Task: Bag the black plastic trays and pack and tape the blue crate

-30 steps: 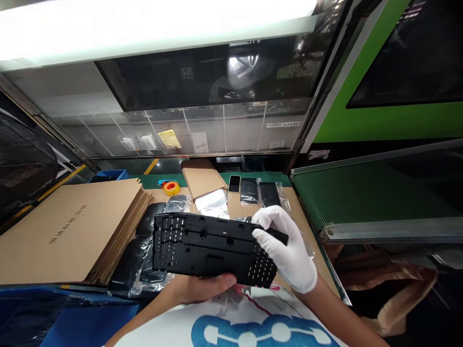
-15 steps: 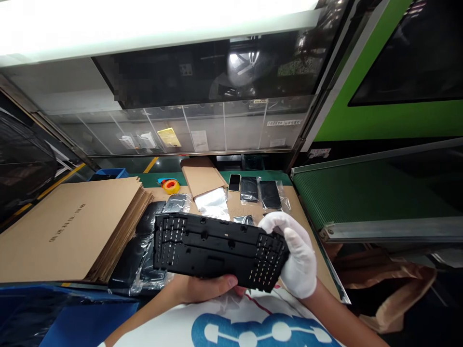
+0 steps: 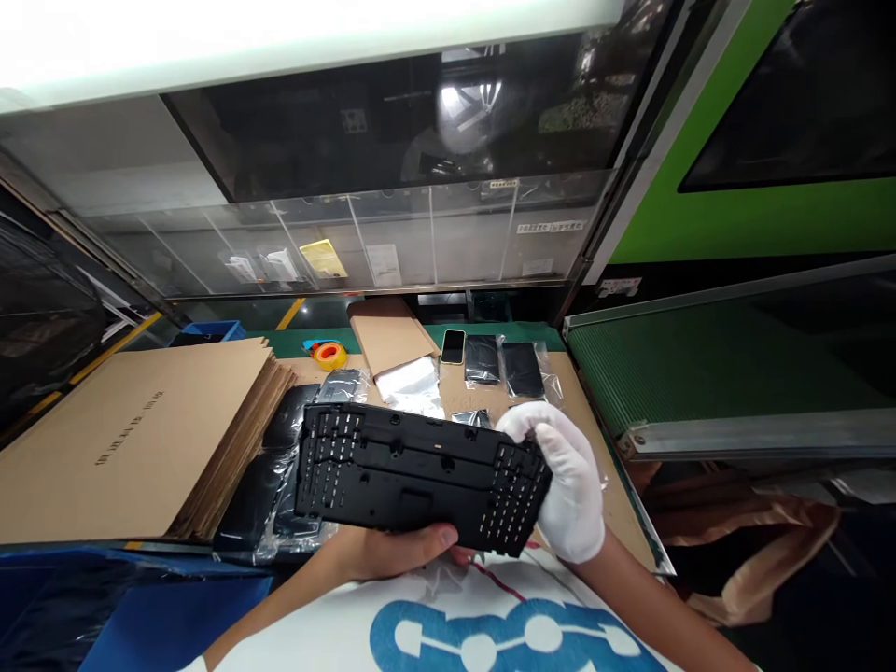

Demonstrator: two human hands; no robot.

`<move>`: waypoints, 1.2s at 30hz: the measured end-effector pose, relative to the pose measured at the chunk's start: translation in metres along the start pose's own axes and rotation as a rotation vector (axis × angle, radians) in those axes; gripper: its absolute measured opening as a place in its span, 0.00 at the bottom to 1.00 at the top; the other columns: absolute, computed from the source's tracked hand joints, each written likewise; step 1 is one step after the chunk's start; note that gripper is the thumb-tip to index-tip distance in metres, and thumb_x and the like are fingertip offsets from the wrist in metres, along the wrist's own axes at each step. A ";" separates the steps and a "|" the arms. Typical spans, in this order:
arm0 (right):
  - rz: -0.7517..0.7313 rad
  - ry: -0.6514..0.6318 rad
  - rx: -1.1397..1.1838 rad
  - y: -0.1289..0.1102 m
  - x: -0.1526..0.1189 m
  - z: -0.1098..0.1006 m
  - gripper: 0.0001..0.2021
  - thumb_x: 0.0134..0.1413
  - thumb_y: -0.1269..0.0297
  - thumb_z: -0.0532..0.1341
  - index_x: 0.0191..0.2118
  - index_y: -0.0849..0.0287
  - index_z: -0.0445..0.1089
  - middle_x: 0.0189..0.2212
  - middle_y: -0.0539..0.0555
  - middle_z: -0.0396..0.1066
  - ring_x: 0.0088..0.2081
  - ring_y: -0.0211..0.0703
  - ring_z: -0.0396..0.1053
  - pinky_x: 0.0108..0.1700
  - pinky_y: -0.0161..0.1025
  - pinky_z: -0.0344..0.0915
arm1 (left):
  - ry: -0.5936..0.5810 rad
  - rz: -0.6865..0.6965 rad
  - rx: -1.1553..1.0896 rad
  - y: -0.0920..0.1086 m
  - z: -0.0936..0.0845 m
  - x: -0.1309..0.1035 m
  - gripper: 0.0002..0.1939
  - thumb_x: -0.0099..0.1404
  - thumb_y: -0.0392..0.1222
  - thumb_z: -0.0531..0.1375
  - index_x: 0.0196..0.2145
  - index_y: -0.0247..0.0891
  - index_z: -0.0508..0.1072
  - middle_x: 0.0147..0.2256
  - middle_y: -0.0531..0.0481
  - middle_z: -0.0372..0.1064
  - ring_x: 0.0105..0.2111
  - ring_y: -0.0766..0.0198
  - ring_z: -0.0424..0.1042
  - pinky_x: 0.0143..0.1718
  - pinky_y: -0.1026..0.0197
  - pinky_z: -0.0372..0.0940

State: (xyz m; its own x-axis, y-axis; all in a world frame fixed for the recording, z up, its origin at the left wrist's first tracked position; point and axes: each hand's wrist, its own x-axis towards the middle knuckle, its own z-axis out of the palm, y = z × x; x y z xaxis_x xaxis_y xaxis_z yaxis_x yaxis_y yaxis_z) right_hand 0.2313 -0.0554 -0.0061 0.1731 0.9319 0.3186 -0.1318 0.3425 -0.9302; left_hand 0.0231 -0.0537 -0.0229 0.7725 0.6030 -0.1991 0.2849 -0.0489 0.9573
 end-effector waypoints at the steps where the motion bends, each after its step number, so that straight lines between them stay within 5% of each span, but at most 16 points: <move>1: 0.007 -0.012 0.008 0.000 0.001 -0.001 0.11 0.59 0.59 0.53 0.27 0.57 0.65 0.26 0.50 0.64 0.28 0.40 0.61 0.32 0.38 0.58 | -0.015 0.009 0.013 0.000 0.000 0.001 0.24 0.68 0.53 0.48 0.37 0.36 0.79 0.36 0.47 0.78 0.39 0.57 0.75 0.45 0.62 0.67; 14: 0.054 0.112 -0.017 0.011 0.008 0.001 0.13 0.58 0.62 0.53 0.23 0.56 0.61 0.23 0.48 0.62 0.27 0.39 0.59 0.31 0.37 0.57 | 0.053 -0.022 -0.106 -0.001 0.002 0.003 0.22 0.67 0.54 0.52 0.35 0.34 0.79 0.35 0.44 0.77 0.37 0.58 0.76 0.44 0.59 0.69; 21: 0.149 0.059 -0.064 0.015 0.008 0.007 0.14 0.58 0.61 0.52 0.23 0.57 0.65 0.23 0.48 0.64 0.26 0.38 0.61 0.31 0.36 0.58 | 0.112 -0.123 0.062 0.001 -0.003 0.002 0.20 0.65 0.54 0.53 0.34 0.39 0.80 0.36 0.49 0.78 0.40 0.58 0.75 0.47 0.61 0.68; 24: 0.123 0.144 -0.035 0.017 0.003 0.009 0.11 0.57 0.64 0.53 0.26 0.56 0.67 0.25 0.47 0.67 0.29 0.38 0.64 0.34 0.35 0.60 | 0.211 -0.144 0.104 -0.007 -0.004 -0.001 0.16 0.63 0.54 0.57 0.35 0.42 0.80 0.36 0.50 0.78 0.42 0.56 0.74 0.48 0.60 0.67; 30: 0.072 0.013 0.049 0.015 -0.002 0.006 0.07 0.56 0.67 0.55 0.28 0.55 0.67 0.28 0.47 0.67 0.31 0.37 0.63 0.36 0.34 0.59 | 0.092 -0.078 -0.193 -0.006 0.005 -0.006 0.21 0.65 0.55 0.55 0.35 0.35 0.80 0.35 0.44 0.78 0.38 0.55 0.76 0.46 0.56 0.69; 36: 0.175 0.113 0.072 0.020 -0.012 0.009 0.12 0.57 0.61 0.56 0.24 0.57 0.61 0.24 0.46 0.61 0.26 0.36 0.57 0.30 0.34 0.56 | 0.185 -0.189 -0.439 -0.010 0.019 -0.013 0.19 0.60 0.54 0.62 0.35 0.33 0.80 0.34 0.42 0.78 0.37 0.53 0.76 0.44 0.53 0.71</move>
State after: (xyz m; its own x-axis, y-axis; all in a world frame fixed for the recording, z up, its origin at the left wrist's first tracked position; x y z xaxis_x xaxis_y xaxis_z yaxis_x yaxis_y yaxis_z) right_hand 0.2181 -0.0583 -0.0268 0.2494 0.9600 0.1272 -0.2379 0.1880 -0.9529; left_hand 0.0212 -0.0765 -0.0337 0.6059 0.7017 -0.3749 0.1144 0.3895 0.9139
